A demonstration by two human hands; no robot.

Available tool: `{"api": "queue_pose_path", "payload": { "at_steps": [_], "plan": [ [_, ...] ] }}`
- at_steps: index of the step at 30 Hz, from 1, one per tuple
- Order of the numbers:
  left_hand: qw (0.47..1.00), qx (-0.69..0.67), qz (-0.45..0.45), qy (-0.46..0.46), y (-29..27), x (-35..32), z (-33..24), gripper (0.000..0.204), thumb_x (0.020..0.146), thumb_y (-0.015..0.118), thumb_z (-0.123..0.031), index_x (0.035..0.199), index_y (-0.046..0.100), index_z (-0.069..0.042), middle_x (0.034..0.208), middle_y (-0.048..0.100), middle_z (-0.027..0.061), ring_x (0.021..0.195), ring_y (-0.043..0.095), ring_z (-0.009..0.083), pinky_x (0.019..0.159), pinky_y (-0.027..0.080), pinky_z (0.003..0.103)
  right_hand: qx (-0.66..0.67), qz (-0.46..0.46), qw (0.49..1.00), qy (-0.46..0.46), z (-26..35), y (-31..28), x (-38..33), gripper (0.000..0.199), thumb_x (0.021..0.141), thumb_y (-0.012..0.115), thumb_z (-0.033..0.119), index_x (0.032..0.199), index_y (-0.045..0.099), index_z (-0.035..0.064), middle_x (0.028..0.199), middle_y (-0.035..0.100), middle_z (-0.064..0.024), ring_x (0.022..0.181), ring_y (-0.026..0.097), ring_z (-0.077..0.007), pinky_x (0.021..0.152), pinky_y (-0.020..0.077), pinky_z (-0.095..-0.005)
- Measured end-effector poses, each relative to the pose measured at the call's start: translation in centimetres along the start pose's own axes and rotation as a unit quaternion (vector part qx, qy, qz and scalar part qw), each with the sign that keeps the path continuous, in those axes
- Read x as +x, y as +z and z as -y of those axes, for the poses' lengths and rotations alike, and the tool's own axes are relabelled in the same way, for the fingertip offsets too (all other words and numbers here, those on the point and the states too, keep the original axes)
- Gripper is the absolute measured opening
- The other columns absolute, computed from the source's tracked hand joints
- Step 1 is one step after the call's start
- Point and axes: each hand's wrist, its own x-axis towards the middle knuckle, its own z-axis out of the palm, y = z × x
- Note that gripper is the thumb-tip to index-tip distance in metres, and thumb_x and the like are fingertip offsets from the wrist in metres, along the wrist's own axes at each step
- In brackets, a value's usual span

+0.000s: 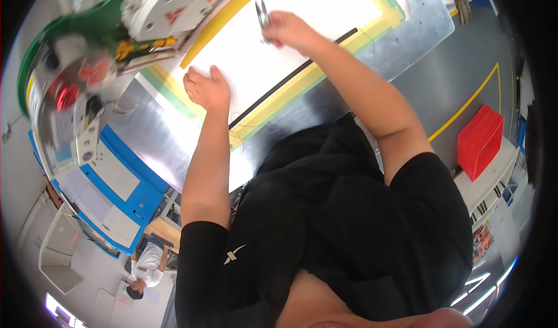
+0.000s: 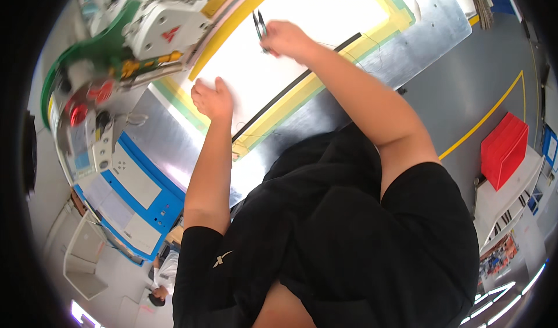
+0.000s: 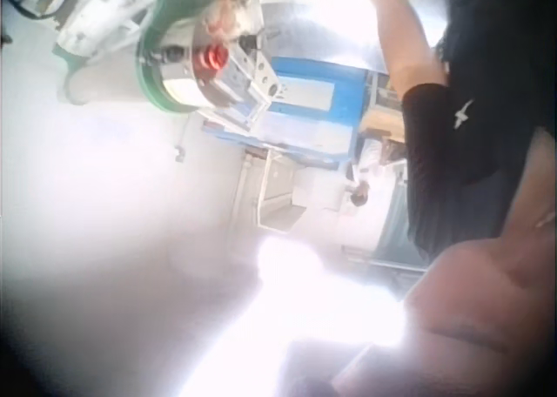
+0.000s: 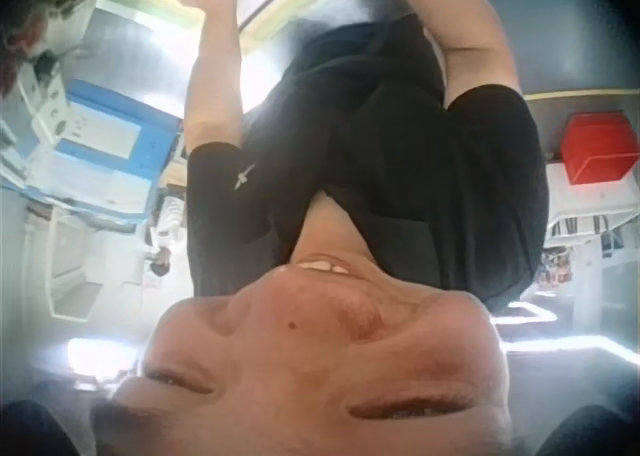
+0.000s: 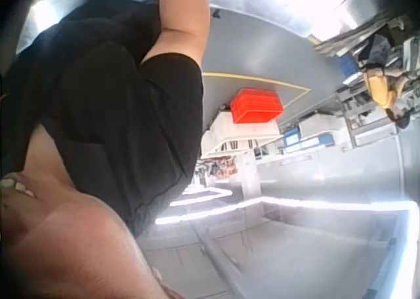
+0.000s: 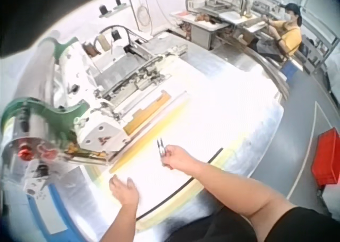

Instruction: The person aligns a black strip onto a white board with colored borders and secures it using a machine. They then use shears to trim a small piece of material and place it into the machine. The person continues to adjust the strip and the board throughout the process.

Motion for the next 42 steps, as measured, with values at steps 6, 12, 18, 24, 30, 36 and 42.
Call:
{"api": "queue_pose_path", "payload": {
  "at_steps": [6,12,18,24,30,36,42],
  "plan": [
    [0.99,0.115,-0.023,-0.081,2.8,0.2,-3.0,0.085,0.1,0.052,-0.054,0.154,0.026,0.005,0.154,0.028,0.0391,0.144,0.027,0.0526,0.119,0.02,0.062,0.037,0.034,0.997,-0.055,5.2,-2.5,9.7,0.022,0.091,0.072,0.018,0.098,0.065,-0.0012,0.089,0.071,-0.0106,0.076,0.072,-0.0167,0.07,0.0607,-0.0301],
    [0.992,0.087,-0.014,-0.089,2.3,-0.2,-3.6,0.084,0.101,0.049,-0.055,0.156,0.027,0.004,0.156,0.025,0.0403,0.145,0.026,0.0542,0.119,0.021,0.062,0.036,0.152,0.985,-0.068,7.6,0.0,16.2,0.025,0.091,0.073,0.02,0.099,0.066,-0.0027,0.09,0.074,-0.0123,0.078,0.076,-0.0165,0.071,0.0626,-0.0286],
    [0.992,0.088,-0.003,-0.086,2.2,-0.2,-3.7,0.088,0.103,0.043,-0.059,0.155,0.026,0.009,0.156,0.023,0.0418,0.144,0.026,0.0553,0.117,0.024,0.063,0.033,0.203,0.977,-0.06,6.7,2.2,17.9,0.028,0.089,0.074,0.021,0.094,0.066,-0.005,0.084,0.077,-0.0128,0.069,0.076,-0.0168,0.067,0.0622,-0.03],
    [0.992,0.105,-0.003,-0.065,2.0,-0.3,-4.0,0.081,0.105,0.043,-0.05,0.152,0.028,0.014,0.153,0.029,0.0404,0.141,0.03,0.0533,0.117,0.025,0.06,-0.029,0.163,0.982,-0.091,6.7,2.8,18.3,0.022,0.089,0.072,0.017,0.092,0.067,-0.0043,0.083,0.074,-0.0151,0.072,0.075,-0.0222,0.069,0.0593,-0.0346],
    [0.996,0.077,0.007,-0.051,1.8,-0.1,-3.9,0.078,0.105,0.044,-0.045,0.151,0.028,0.016,0.153,0.027,0.0402,0.14,0.029,0.0532,0.119,0.023,0.059,-0.052,0.213,0.972,-0.082,7.3,3.1,18.3,0.021,0.096,0.069,0.013,0.092,0.062,-0.0064,0.081,0.072,-0.0143,0.072,0.076,-0.0201,0.067,0.0591,-0.0318],
    [0.995,0.092,0.015,-0.045,1.5,-0.1,-3.9,0.077,0.105,0.045,-0.043,0.151,0.028,0.016,0.154,0.027,0.0398,0.141,0.029,0.0528,0.119,0.022,0.059,-0.039,0.212,0.973,-0.08,7.4,3.0,18.3,0.022,0.097,0.069,0.012,0.09,0.06,-0.0067,0.084,0.072,-0.0144,0.074,0.076,-0.0205,0.065,0.058,-0.0324],
    [0.995,0.099,-0.001,-0.029,1.8,0.1,-3.5,0.077,0.104,0.044,-0.043,0.151,0.029,0.016,0.153,0.027,0.0401,0.141,0.03,0.0531,0.119,0.022,0.06,-0.042,0.238,0.966,-0.095,6.8,3.1,18.7,0.02,0.098,0.068,0.012,0.094,0.061,-0.0066,0.084,0.071,-0.0135,0.075,0.074,-0.0193,0.068,0.0578,-0.0316]
  ]
}}
